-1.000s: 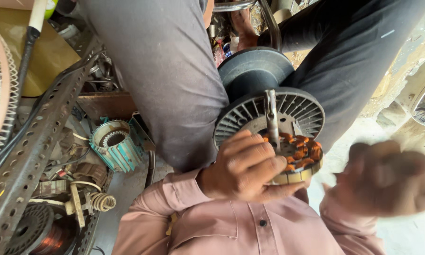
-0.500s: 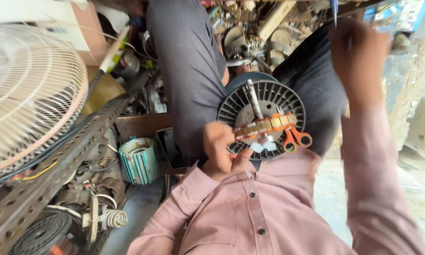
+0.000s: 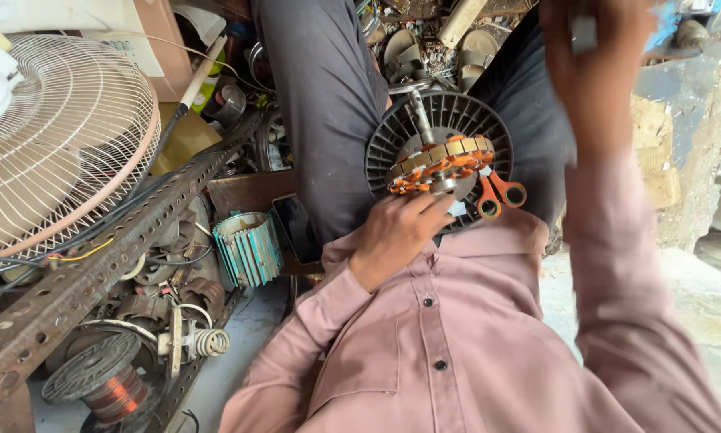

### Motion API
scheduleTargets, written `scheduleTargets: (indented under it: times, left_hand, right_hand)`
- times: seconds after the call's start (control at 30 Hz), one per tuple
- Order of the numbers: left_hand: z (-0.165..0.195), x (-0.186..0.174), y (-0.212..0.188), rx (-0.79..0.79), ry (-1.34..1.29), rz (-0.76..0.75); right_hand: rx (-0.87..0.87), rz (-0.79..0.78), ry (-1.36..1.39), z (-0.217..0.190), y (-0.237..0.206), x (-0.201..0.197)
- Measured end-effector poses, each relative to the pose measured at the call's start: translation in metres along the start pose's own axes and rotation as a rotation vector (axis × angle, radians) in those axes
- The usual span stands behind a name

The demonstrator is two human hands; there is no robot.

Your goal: The person operates a blue winding machine to wind copper wire onto a motor armature. They then remove the armature and sit on the floor to trim excess wire and apply insulation tape to the coil ends using scissors and a small tool.

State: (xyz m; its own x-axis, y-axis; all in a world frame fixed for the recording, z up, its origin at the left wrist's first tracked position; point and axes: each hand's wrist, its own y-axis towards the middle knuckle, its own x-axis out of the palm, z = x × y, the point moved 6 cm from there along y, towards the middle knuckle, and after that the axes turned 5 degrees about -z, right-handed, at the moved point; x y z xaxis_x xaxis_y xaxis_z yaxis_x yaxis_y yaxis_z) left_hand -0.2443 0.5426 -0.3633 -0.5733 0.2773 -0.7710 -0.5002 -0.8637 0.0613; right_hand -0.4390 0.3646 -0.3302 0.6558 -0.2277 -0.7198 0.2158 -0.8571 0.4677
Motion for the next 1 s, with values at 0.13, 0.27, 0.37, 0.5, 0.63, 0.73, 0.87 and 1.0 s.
scheduleTargets:
  times: [0.13, 0.27, 0.37, 0.5, 0.63, 0.73, 0.87, 1.0]
  left_hand:
    - [0.007, 0.023, 0.010, -0.012, 0.054, -0.160]
    - [0.015, 0.016, 0.007, 0.039, 0.011, -0.032]
    - [0.019, 0.006, 0.004, 0.058, -0.073, 0.045]
    - [0.023, 0.002, 0.005, 0.018, 0.020, -0.031]
    - [0.030, -0.012, 0.001, 0.082, 0.007, 0.067]
    - [0.030, -0.017, -0.005, 0.119, -0.051, 0.091]
    - [0.020, -0.013, -0.016, 0.006, -0.534, 0.203]
    - [0.004, 0.019, -0.021, -0.250, -1.333, 0.237]
  right_hand:
    - [0.307, -0.251, 0.178, -0.015, -0.122, -0.025]
    - [0.417, -0.364, 0.205, -0.042, -0.190, -0.025]
    - [0.385, -0.362, 0.104, -0.066, -0.180, -0.020]
    - [0.517, -0.451, 0.020, -0.071, -0.167, -0.015]
    - [0.576, -0.454, 0.168, -0.058, -0.180, -0.013]
    - [0.711, -0.392, 0.417, -0.042, -0.199, -0.016]
    - [0.774, -0.342, 0.668, -0.037, -0.214, -0.024]
    - [0.668, -0.407, 0.943, -0.068, -0.221, -0.025]
